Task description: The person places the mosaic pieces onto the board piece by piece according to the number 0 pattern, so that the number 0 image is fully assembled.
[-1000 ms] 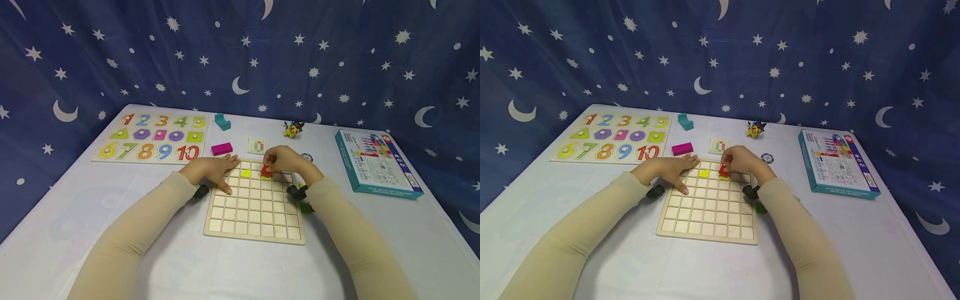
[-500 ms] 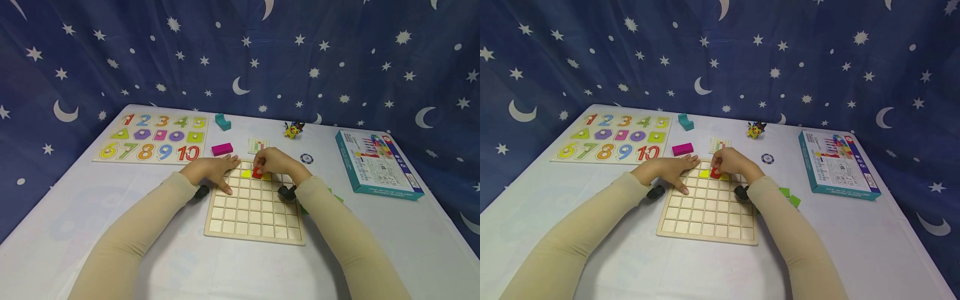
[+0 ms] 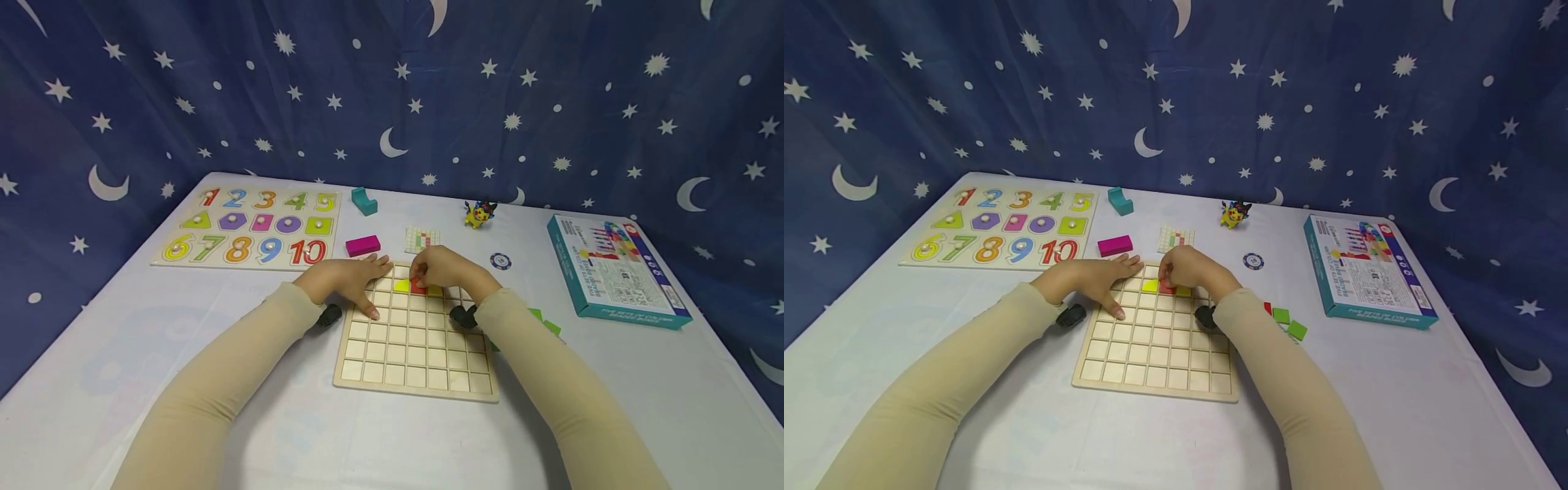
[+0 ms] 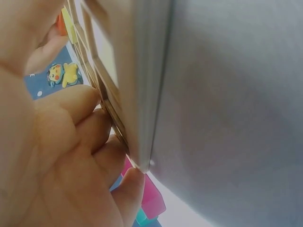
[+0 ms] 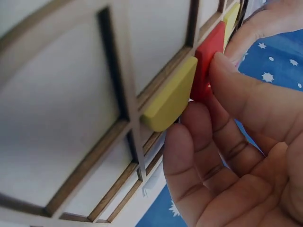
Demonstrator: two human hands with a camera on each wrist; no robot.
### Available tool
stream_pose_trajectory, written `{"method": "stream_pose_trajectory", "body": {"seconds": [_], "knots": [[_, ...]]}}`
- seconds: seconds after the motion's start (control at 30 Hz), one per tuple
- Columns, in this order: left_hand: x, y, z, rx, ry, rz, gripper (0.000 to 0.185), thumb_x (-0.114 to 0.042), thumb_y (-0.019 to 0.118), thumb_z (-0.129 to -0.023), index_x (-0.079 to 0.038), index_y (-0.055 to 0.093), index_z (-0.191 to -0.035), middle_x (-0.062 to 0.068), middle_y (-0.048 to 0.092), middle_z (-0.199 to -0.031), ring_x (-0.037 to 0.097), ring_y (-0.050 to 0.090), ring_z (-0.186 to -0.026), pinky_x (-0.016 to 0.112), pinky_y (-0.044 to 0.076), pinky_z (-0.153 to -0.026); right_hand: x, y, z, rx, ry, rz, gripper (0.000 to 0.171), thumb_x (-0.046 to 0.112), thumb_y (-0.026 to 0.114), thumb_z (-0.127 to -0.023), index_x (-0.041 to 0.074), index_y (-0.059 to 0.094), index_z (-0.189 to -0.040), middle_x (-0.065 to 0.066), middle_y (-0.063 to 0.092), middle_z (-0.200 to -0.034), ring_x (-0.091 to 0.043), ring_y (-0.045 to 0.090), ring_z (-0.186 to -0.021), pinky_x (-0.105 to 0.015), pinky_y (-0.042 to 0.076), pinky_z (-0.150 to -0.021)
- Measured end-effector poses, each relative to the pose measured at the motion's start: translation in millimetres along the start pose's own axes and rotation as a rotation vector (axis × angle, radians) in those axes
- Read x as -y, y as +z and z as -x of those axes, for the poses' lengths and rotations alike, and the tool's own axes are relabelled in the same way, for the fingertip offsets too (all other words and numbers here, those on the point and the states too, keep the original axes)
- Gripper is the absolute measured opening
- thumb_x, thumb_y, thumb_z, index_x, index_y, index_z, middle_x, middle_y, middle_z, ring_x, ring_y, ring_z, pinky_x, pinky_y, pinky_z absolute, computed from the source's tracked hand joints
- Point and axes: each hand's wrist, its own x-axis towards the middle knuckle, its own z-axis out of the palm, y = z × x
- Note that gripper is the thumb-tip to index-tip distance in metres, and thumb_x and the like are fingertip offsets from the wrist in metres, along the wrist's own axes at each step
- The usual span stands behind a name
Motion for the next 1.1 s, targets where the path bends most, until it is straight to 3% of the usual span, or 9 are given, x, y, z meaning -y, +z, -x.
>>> {"method": "stream_pose_trajectory", "body": {"seconds": [0.47,0.7,1.1], "knots": [[-1.0,1.9,-4.7,0.002,-0.012,0.005,0.106,-0.048,0.073,-0.072,-0.013,0.008,-0.149,0.005,-0.001,-0.156,0.024,-0.007,-0.143,0.045,0.006,-0.115,-17,-8,18,-0.062,0.016,-0.015,0.008,0.011,0.066,-0.084,0.009,0.067,-0.092,-0.005,0.058,-0.081,-0.018,0.049,-0.075,-0.029,0.043,-0.067],[0.0,2.8,-3.6,0.005,-0.012,0.011,0.107,-0.047,0.073,-0.071,-0.012,0.008,-0.149,0.006,-0.001,-0.156,0.025,-0.007,-0.143,0.046,0.007,-0.115,-39,-19,41,-0.052,0.053,-0.023,0.011,0.008,0.065,-0.083,0.007,0.067,-0.093,-0.005,0.058,-0.081,-0.017,0.049,-0.074,-0.027,0.042,-0.064],[3.8,3.6,-3.8,-0.015,0.011,0.012,0.107,-0.046,0.074,-0.072,-0.011,0.008,-0.149,0.007,-0.002,-0.156,0.027,-0.007,-0.143,0.046,0.007,-0.115,-90,-27,86,-0.063,0.151,-0.028,0.016,0.011,0.068,-0.081,0.003,0.067,-0.095,-0.007,0.062,-0.084,-0.018,0.051,-0.077,-0.029,0.045,-0.07]]}}
